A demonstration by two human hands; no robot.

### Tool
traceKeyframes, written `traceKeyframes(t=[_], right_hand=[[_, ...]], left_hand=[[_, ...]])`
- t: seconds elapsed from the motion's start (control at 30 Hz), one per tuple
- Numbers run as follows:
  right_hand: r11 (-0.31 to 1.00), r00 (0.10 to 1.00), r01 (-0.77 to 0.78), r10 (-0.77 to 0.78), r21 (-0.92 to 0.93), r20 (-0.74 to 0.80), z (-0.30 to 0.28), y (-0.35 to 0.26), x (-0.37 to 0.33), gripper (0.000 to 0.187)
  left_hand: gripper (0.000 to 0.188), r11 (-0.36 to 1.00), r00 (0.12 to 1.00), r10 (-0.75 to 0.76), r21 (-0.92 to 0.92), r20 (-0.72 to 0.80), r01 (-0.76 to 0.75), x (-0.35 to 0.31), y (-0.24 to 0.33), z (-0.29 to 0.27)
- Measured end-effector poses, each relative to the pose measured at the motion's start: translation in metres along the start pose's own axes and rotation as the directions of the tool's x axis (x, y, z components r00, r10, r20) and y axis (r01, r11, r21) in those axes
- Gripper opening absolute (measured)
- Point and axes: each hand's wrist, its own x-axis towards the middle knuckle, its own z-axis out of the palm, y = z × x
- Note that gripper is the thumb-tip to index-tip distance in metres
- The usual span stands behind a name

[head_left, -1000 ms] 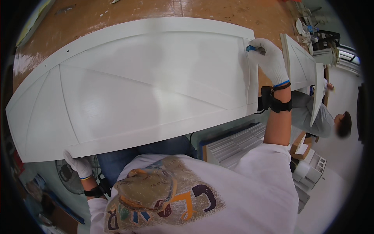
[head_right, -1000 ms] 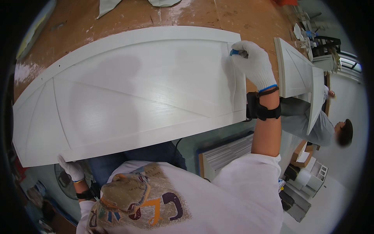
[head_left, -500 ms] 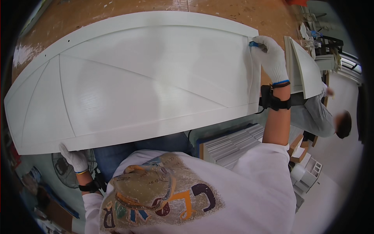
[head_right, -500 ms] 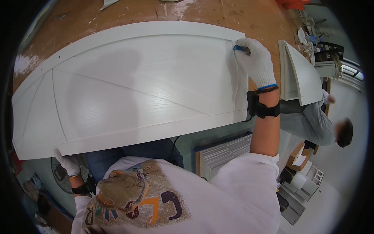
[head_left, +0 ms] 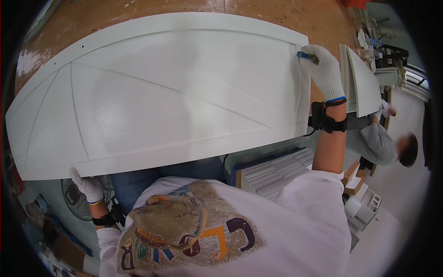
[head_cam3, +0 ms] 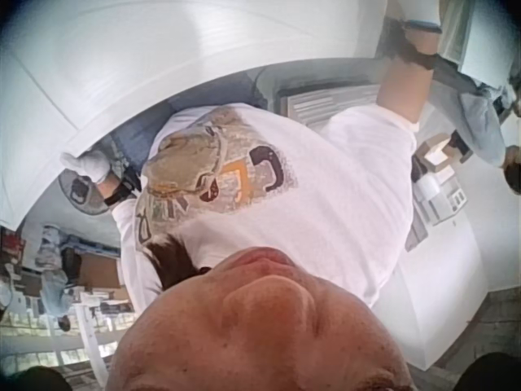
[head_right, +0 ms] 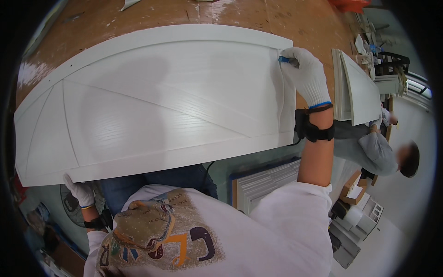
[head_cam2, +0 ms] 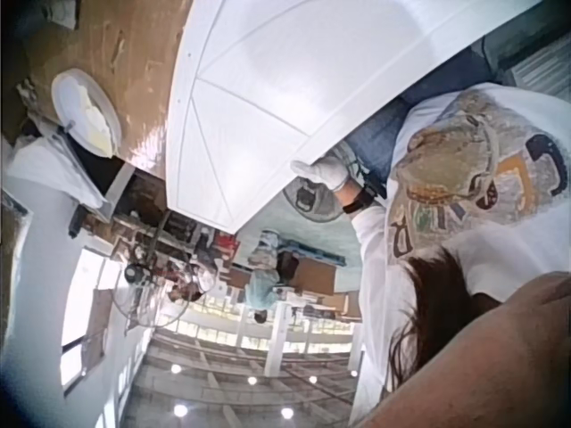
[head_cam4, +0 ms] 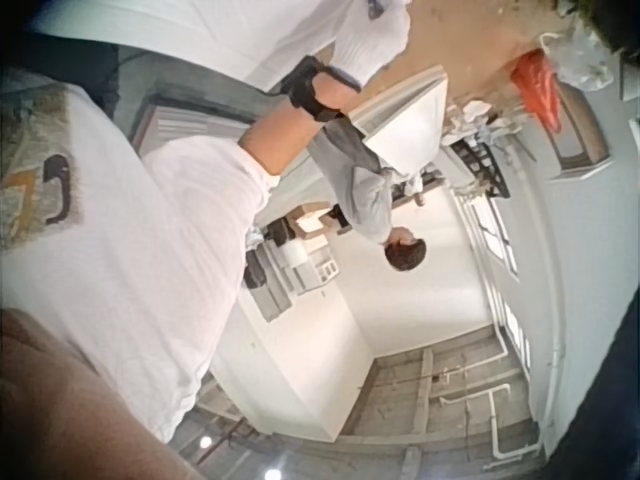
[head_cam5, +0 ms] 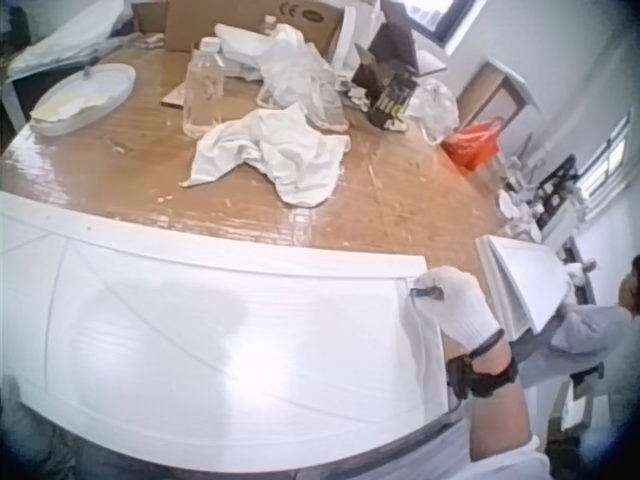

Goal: The recorder uses a blue wax or marking block to highlight or fill recessed lines on a white wooden cabinet door, then wipes the surface with a cloth.

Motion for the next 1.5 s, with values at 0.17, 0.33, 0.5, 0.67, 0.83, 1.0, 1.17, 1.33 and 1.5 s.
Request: traceKeyframes(t=[0.17,0.33,0.5,0.67,0.83,1.0,1.17,1.33,1.5], right_hand=[[0.996,0.992,-0.062,0.054,0.069,0.116,-0.008,0.002,-0.009,0.024],[0.985,1.000,0.004,-0.008,0.173,0.022,-0.003,0.004,-0.002,0.024],[0.999,0.999,0.035,-0.035,0.011,-0.008,0.004,-0.004,0.006,0.021],[1.000,0.999,0.020,-0.020,-0.006,0.035,0.000,-0.007,0.002,0.019],[0.994,0.994,0.105,-0.106,-0.033,-0.040,0.002,-0.005,0.007,0.019],[1.000,0.991,-0.024,0.024,-0.003,0.131,-0.006,-0.010,-0.002,0.022],[0.992,0.998,-0.022,0.015,0.124,0.055,-0.005,0.003,-0.007,0.022],[0.997,0.999,0.039,-0.039,0.074,0.003,-0.001,-0.008,-0.004,0.021],[1.000,0.994,0.012,-0.013,0.012,0.106,-0.006,-0.004,-0.016,0.021]], left_hand=[[0.063,0.998,0.992,-0.035,-0.048,0.120,0.041,0.008,-0.001,-0.013],[0.065,1.000,0.991,-0.022,-0.014,0.133,0.024,0.012,-0.004,-0.015],[0.044,0.994,0.991,0.109,0.012,-0.080,-0.108,-0.008,0.001,0.017],[0.062,1.000,0.998,0.011,-0.001,0.062,-0.011,0.008,-0.004,-0.010],[0.058,1.000,1.000,0.008,-0.028,0.017,-0.007,-0.002,0.000,0.001],[0.058,1.000,0.997,0.027,-0.011,0.076,-0.026,0.012,-0.006,-0.014],[0.056,0.999,0.999,-0.032,-0.001,0.034,0.032,0.012,-0.005,-0.009],[0.057,0.999,0.989,-0.019,-0.031,0.144,0.023,0.038,-0.018,-0.039],[0.055,1.000,0.997,-0.020,0.018,0.079,0.019,0.019,-0.007,-0.010]])
